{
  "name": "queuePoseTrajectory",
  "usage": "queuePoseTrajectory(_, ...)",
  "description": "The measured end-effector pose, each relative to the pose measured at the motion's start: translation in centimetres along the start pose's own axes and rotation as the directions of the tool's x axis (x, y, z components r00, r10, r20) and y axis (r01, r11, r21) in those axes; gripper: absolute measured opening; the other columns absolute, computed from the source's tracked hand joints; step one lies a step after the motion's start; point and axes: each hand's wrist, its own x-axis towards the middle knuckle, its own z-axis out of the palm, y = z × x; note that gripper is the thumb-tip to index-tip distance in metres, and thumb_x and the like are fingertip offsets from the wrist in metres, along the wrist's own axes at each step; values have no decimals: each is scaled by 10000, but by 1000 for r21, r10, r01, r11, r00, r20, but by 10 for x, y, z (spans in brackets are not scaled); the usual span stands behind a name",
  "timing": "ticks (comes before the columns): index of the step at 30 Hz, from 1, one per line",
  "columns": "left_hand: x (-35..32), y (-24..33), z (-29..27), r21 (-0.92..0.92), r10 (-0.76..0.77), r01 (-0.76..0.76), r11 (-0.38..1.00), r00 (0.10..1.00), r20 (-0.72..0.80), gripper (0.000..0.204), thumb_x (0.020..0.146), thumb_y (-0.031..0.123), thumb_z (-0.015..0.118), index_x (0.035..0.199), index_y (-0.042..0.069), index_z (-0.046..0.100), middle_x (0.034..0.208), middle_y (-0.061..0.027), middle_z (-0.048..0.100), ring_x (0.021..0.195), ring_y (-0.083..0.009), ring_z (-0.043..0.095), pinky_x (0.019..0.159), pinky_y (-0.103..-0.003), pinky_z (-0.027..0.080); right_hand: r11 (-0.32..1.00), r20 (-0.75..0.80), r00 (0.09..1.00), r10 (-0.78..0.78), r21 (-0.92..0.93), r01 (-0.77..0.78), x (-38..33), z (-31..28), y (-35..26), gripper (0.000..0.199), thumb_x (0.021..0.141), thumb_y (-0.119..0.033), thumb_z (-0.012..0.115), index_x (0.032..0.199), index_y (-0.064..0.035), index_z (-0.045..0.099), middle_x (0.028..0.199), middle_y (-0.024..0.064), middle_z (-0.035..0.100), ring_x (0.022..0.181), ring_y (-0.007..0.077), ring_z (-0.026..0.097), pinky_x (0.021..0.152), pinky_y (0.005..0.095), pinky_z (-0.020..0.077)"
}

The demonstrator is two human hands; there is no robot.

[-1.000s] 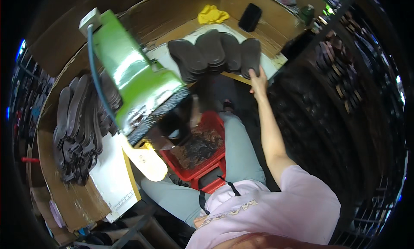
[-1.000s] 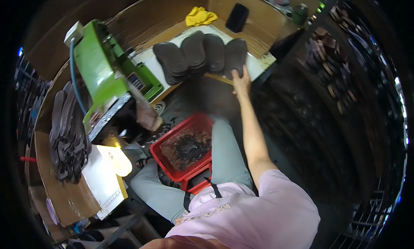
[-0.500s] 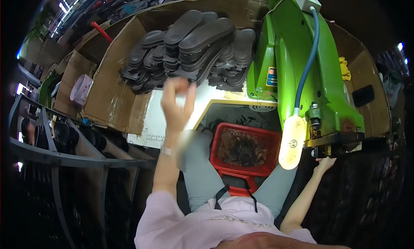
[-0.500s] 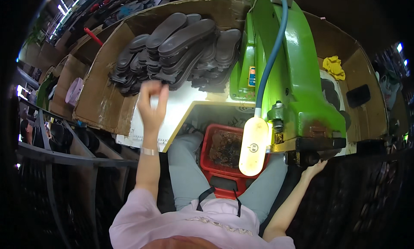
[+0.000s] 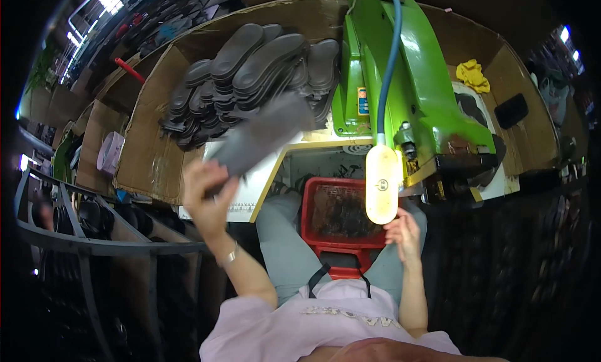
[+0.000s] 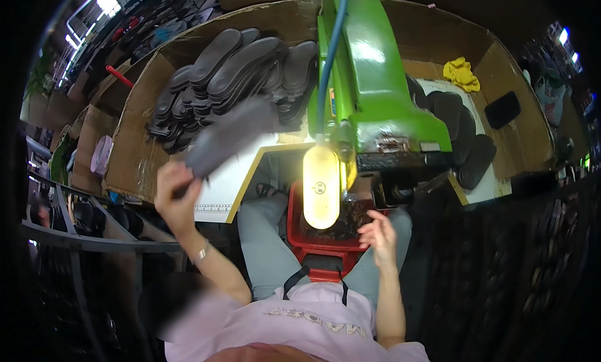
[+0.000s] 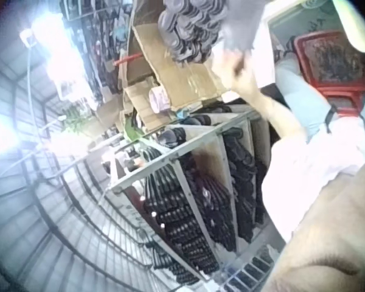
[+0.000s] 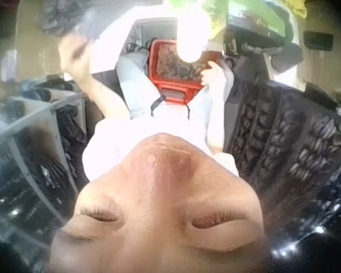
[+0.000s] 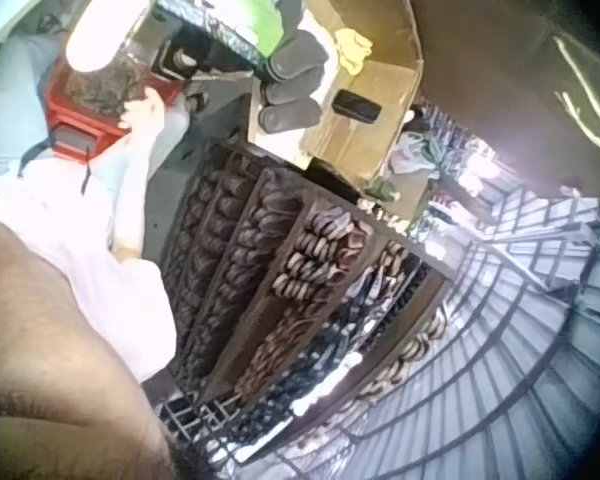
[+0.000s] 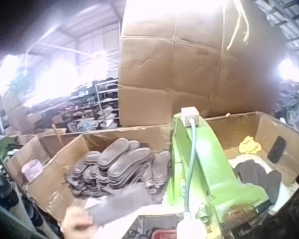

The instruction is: The person sits at a green grinding machine and repeatedly presses the edges of shoe insoles against the grinding wheel. They handle the insoles one by one, rotating them to grind different edges, and place the finished insoles on a nearby surface.

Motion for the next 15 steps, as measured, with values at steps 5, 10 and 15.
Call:
queuePoseTrajectory(5, -110, 34, 8, -404, 24, 227, 886, 849, 529, 332, 508, 118, 864, 768, 75, 662, 934, -78, 623, 1005, -298, 564, 894, -419, 450, 788, 472, 877, 90, 504, -353, -24, 29, -4, 735, 914, -481, 533, 1386, 45, 332, 1122, 172, 609, 1018, 250, 616, 784, 391, 551)
queuePoseTrajectory(10, -170, 99, 85, -489, -248, 754, 439, 624, 741, 395, 718, 98, 750, 1073, 12, 602, 1108, -107, 590, 1064, -224, 538, 914, -362, 439, 970, 34, 997, 76, 230, -82, -73, -21, -7, 656, 739, -71, 767, 1299, 36, 442, 1193, 127, 567, 1106, 212, 555, 975, 337, 439)
queuePoseTrajectory(15, -171, 140, 158, -366, -239, 844, 391, 478, 846, 232, 855, 110, 670, 1038, -30, 635, 938, -44, 653, 836, -103, 570, 767, -253, 472, 920, -114, 992, 49, 391, 0, -98, -20, 18, 607, 716, 24, 756, 1261, 33, 491, 1188, 108, 573, 1126, 209, 534, 984, 334, 415)
